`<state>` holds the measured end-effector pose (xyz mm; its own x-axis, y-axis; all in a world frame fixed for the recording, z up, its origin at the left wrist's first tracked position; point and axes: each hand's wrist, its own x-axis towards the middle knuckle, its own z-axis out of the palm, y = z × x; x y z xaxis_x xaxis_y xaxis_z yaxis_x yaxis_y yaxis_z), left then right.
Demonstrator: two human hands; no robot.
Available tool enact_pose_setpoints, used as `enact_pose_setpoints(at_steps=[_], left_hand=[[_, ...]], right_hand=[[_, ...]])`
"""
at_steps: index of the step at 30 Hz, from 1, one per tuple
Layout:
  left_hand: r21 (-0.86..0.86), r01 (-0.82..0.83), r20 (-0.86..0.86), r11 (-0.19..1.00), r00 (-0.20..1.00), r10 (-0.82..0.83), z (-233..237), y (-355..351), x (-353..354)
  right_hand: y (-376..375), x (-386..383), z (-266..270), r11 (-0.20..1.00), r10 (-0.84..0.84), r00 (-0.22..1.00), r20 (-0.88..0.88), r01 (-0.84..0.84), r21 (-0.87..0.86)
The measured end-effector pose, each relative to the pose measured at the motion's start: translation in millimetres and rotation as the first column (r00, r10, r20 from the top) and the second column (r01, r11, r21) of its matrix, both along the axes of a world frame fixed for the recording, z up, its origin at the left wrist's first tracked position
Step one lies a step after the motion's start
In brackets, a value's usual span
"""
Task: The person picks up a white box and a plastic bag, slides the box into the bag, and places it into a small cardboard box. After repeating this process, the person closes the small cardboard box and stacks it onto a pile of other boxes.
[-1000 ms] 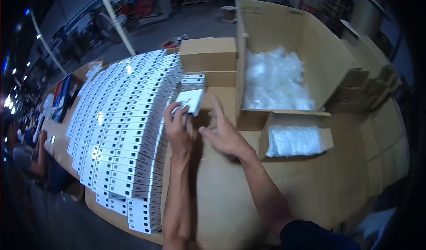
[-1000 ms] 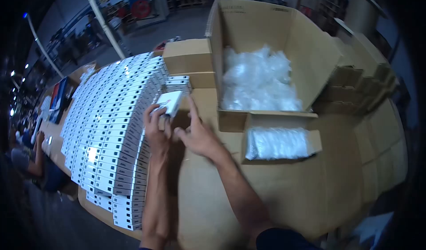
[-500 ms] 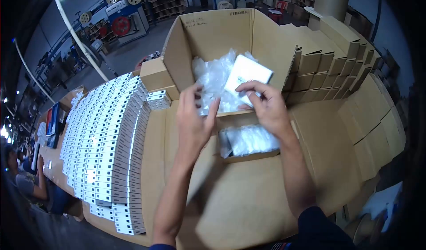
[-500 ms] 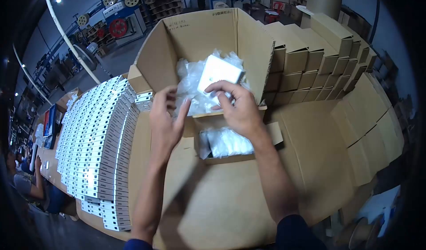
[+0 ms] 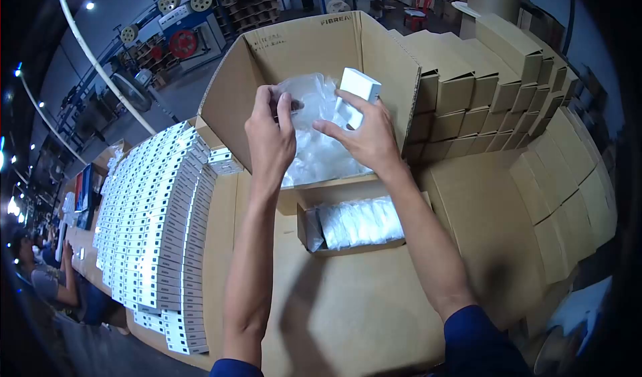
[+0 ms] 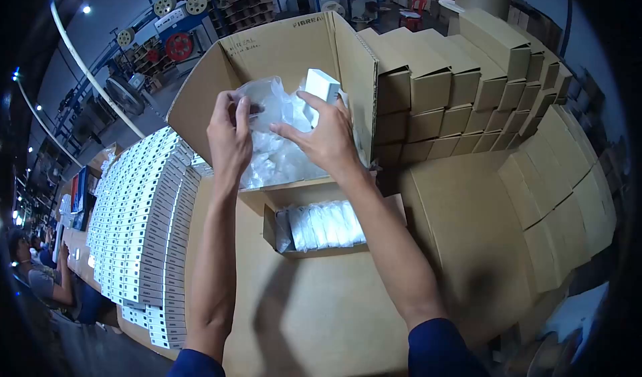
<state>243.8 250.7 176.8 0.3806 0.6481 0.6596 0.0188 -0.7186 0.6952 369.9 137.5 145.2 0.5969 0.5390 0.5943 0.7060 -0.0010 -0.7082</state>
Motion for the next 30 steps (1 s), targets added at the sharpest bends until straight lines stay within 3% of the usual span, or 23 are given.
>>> enact_pose_setpoints(at_steps=[2, 6, 7, 10, 12, 15, 17, 21, 22, 25, 26, 28, 30], left_hand=[[0.012, 0.019, 0.016, 1.0, 1.0, -0.019, 6, -24, -15], [-0.076, 0.058, 0.311, 0.995, 0.95, -0.032, -12, -67, -38], [-0.186, 0.043, 0.273, 0.982, 0.962, 0.01, -25, -78, -45], [-0.245, 0.045, 0.353, 0.968, 0.935, 0.046, -54, -121, -60], [-0.414, 0.141, 0.36, 0.899, 0.933, 0.019, -60, -154, -87], [-0.526, 0.306, 0.382, 0.794, 0.919, -0.101, -96, -181, -130], [-0.559, 0.307, 0.394, 0.771, 0.916, -0.079, -111, -207, -149], [-0.634, 0.332, 0.449, 0.698, 0.893, -0.017, -129, -229, -169], [-0.657, 0.326, 0.432, 0.679, 0.902, -0.015, -137, -233, -176], [-0.698, 0.347, 0.404, 0.626, 0.913, -0.056, -149, -247, -195], [-0.711, 0.327, 0.361, 0.623, 0.93, -0.076, -150, -250, -202], [-0.724, 0.267, 0.268, 0.636, 0.959, -0.098, -150, -258, -215], [-0.726, 0.337, 0.346, 0.6, 0.932, -0.106, -162, -262, -223]], right_hand=[[-5, -7, 2, 0.999, 0.005, 1.0, -0.027, -0.004, 0.046], [-34, -43, 4, 0.99, -0.033, 0.999, -0.035, 0.037, 0.133], [-47, -59, 5, 0.989, -0.004, 0.999, -0.042, 0.01, 0.148], [-86, -103, -2, 0.989, 0.037, 0.999, -0.006, -0.036, 0.146], [-109, -125, -10, 0.99, 0.087, 0.985, -0.147, -0.069, 0.126], [-139, -139, -35, 0.985, 0.17, 0.902, -0.397, -0.142, 0.097], [-154, -158, -52, 0.979, 0.203, 0.81, -0.551, -0.156, 0.131], [-183, -201, -104, 0.934, 0.353, 0.762, -0.543, -0.253, 0.251], [-199, -205, -114, 0.922, 0.369, 0.701, -0.611, -0.357, 0.148], [-220, -226, -129, 0.931, 0.364, 0.711, -0.602, -0.296, 0.214], [-233, -221, -129, 0.941, 0.313, 0.739, -0.597, -0.327, 0.09], [-244, -221, -127, 0.947, 0.304, 0.829, -0.469, -0.315, 0.056], [-252, -222, -126, 0.953, 0.292, 0.872, -0.393, -0.3, 0.042]])
